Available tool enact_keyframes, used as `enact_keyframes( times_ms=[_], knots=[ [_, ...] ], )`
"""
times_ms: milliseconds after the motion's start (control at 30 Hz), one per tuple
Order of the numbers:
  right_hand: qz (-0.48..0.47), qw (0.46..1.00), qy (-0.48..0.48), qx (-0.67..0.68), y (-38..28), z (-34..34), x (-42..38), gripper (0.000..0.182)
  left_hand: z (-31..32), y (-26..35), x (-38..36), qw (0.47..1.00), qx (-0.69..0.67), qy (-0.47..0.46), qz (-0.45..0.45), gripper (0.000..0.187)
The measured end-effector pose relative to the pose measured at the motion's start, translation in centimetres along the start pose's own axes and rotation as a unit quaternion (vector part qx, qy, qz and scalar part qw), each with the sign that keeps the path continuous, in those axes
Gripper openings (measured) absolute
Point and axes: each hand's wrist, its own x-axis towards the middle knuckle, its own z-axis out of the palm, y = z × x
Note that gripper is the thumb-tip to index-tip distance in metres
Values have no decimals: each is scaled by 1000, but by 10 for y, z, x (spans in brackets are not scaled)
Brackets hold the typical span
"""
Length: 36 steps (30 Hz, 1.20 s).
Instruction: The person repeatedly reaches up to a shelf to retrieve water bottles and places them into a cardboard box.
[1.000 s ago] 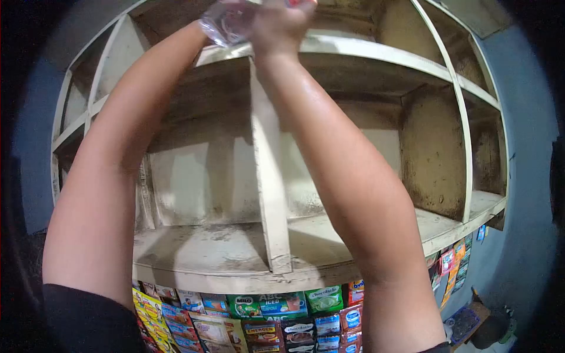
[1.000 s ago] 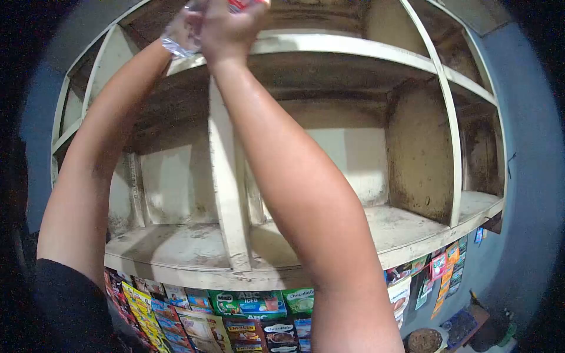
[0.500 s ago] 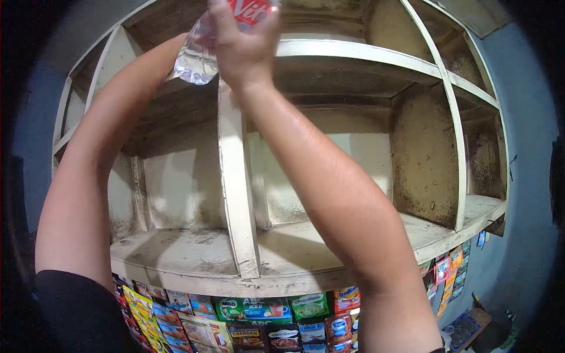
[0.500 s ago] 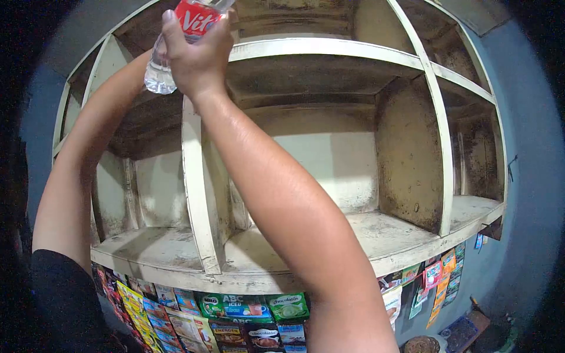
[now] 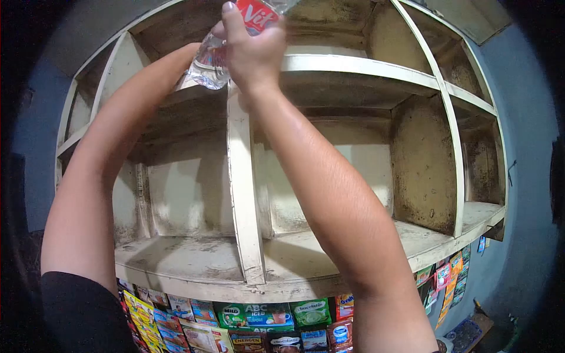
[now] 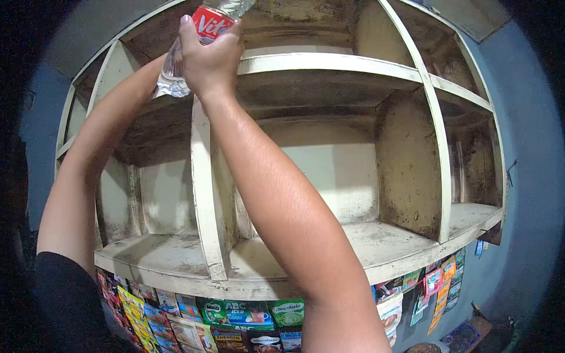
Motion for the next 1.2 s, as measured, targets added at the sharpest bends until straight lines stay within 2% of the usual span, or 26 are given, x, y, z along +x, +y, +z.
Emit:
enact_keyframes(
  times_ms=[333, 433, 500, 567, 667, 700, 800, 833, 933, 967, 1033, 1067, 1200],
  knots=[
    [88, 990, -72, 77, 13, 3, 4, 39, 3, 25, 7, 993, -63, 101, -10, 94],
    [89, 993, -65, 46, 21, 5, 9, 41, -3, 19, 0, 979, -107, 171, -10, 96],
    [69, 996, -54, -27, 19, 1, 11, 43, -8, 20, -10, 964, -131, 233, -5, 97],
    [123, 988, -74, 54, 14, 3, 9, 37, -15, 20, -24, 946, -140, 293, 0, 99],
    [121, 987, -66, 81, 0, 4, 4, 27, -32, 23, -49, 920, -129, 370, 14, 92],
    [105, 989, -72, 76, 1, 6, 7, 24, -38, 22, -61, 918, -125, 376, 8, 92],
    [126, 987, -70, 70, -5, 3, 4, 23, -52, 14, -94, 905, -122, 394, 100, 83],
    [122, 987, -78, 65, -4, 2, 4, 24, -55, 10, -103, 905, -116, 398, 94, 83],
    [119, 988, -88, 49, -4, 2, 4, 32, -55, -5, -136, 890, -126, 404, 168, 83],
    [122, 988, -88, 38, -4, 1, 2, 35, -56, -11, -144, 894, -123, 401, 159, 83],
    [137, 986, -98, 16, -12, 2, -6, 41, -61, -23, -158, 878, -188, 390, 206, 84],
    [137, 984, -110, 10, -21, 5, -9, 43, -61, -28, -164, 872, -143, 414, 218, 83],
    [142, 978, -147, -46, -46, 20, -21, 43, -64, -35, -196, 858, -209, 389, 261, 80]
  ],
)
